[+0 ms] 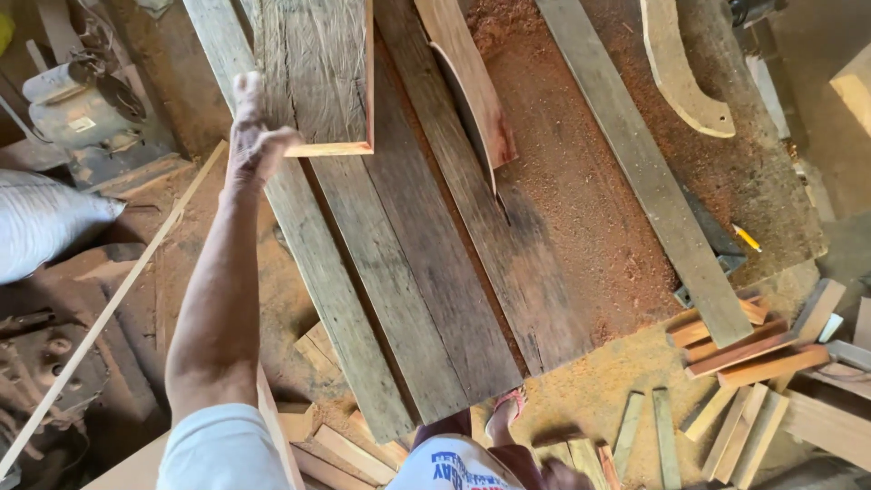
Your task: Inspect, sort, measure, and mark wooden boards at a workshop station.
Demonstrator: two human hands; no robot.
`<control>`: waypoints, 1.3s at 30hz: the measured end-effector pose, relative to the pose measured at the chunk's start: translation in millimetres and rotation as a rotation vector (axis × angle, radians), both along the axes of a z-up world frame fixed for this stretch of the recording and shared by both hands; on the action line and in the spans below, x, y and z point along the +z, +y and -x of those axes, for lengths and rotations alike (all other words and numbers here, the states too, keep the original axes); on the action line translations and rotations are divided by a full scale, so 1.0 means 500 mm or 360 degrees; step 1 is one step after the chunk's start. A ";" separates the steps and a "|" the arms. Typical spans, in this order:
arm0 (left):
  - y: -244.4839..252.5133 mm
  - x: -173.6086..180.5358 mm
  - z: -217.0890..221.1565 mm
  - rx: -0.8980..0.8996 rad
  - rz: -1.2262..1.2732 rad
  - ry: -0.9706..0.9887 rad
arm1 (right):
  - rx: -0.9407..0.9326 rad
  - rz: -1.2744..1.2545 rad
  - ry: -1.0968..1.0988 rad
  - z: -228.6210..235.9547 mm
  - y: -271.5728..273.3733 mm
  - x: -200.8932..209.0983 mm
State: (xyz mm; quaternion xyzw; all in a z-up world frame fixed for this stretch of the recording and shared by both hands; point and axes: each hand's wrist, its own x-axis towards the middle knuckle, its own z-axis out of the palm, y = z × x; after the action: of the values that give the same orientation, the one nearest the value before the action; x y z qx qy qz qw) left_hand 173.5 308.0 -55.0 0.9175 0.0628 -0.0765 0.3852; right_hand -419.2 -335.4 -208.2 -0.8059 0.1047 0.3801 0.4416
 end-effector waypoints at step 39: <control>-0.663 0.025 0.869 0.1691 0.0817 -0.0134 | 0.0353 -0.0535 -0.1202 -0.548 0.222 0.316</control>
State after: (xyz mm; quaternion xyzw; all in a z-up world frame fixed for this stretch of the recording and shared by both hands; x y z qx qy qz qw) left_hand -260.9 -23.7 -42.5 0.6399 0.4778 0.1507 0.5826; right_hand -145.0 -224.6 -50.0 -0.8116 -0.2150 0.1153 0.5308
